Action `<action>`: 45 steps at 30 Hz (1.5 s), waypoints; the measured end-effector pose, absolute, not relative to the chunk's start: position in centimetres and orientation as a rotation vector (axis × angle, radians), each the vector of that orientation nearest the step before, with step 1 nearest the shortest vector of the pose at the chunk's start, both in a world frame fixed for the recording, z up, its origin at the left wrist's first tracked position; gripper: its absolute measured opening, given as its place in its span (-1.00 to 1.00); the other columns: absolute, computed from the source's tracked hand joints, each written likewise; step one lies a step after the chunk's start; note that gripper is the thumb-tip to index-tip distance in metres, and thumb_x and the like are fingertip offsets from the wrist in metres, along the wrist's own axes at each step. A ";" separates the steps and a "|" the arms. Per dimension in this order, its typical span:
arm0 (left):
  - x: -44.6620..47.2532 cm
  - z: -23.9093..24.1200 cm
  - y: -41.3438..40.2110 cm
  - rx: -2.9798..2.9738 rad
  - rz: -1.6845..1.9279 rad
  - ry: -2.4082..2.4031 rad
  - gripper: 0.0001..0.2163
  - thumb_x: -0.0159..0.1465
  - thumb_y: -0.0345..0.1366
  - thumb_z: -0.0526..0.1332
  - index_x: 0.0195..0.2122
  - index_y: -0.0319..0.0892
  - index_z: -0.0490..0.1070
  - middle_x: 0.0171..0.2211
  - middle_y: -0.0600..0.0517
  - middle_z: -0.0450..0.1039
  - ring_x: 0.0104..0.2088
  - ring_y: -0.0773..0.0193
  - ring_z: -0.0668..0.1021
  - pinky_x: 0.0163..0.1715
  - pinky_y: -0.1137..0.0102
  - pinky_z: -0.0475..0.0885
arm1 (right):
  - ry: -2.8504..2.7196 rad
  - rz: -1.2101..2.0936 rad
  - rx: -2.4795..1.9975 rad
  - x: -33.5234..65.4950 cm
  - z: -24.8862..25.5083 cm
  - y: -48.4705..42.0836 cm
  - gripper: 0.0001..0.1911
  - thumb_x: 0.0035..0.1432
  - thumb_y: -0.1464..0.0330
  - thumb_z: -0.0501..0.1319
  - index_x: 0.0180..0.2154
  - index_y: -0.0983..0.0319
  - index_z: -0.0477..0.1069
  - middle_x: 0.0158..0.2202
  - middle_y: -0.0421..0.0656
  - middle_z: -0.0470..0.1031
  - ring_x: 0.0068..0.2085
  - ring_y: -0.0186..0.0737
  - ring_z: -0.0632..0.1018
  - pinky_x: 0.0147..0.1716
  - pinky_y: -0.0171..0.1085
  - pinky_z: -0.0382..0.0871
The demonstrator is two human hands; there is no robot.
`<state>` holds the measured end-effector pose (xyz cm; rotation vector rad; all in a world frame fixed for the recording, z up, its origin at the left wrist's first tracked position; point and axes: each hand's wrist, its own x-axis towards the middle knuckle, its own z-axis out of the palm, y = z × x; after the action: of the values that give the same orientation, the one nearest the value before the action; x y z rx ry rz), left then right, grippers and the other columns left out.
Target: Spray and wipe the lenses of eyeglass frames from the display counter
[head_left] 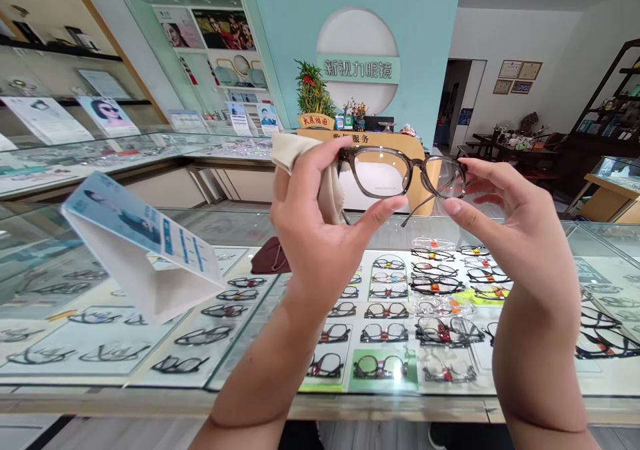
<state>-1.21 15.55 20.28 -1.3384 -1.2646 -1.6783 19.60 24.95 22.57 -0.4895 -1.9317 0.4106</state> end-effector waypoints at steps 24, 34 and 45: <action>-1.0 19.9 15.6 -1.282 -1.595 -1.304 -0.40 0.13 0.16 0.53 0.14 0.11 0.50 0.12 -0.03 0.60 0.18 -0.11 0.57 0.32 -0.07 0.46 | -1.990 0.447 -0.520 18.7 22.4 25.3 -0.56 0.28 0.04 0.39 0.09 0.09 0.57 -0.06 -0.08 0.67 -0.10 -0.04 0.65 -0.04 0.02 0.61; -3.3 19.8 16.1 -1.409 -1.722 -1.345 -0.41 0.13 0.10 0.55 0.16 0.12 0.53 0.13 -0.02 0.61 0.25 -0.14 0.54 0.35 -0.10 0.40 | -1.807 0.231 -0.469 17.7 22.0 24.9 -0.49 0.22 0.07 0.46 0.15 0.01 0.47 0.03 -0.05 0.54 0.01 0.05 0.61 0.04 0.09 0.59; -4.4 19.9 16.3 -1.517 -1.729 -1.400 -0.49 0.19 0.16 0.48 0.11 0.12 0.56 -0.02 0.02 0.67 0.13 -0.09 0.64 0.19 -0.10 0.58 | -1.744 0.160 -0.524 17.4 22.1 23.2 -0.47 0.25 0.09 0.44 0.20 -0.05 0.42 0.08 -0.02 0.44 0.09 0.12 0.53 0.04 0.10 0.57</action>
<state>-4.38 16.35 19.93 -1.5174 -1.3998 -1.7292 17.44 23.22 22.11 -0.5236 -1.7443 0.1600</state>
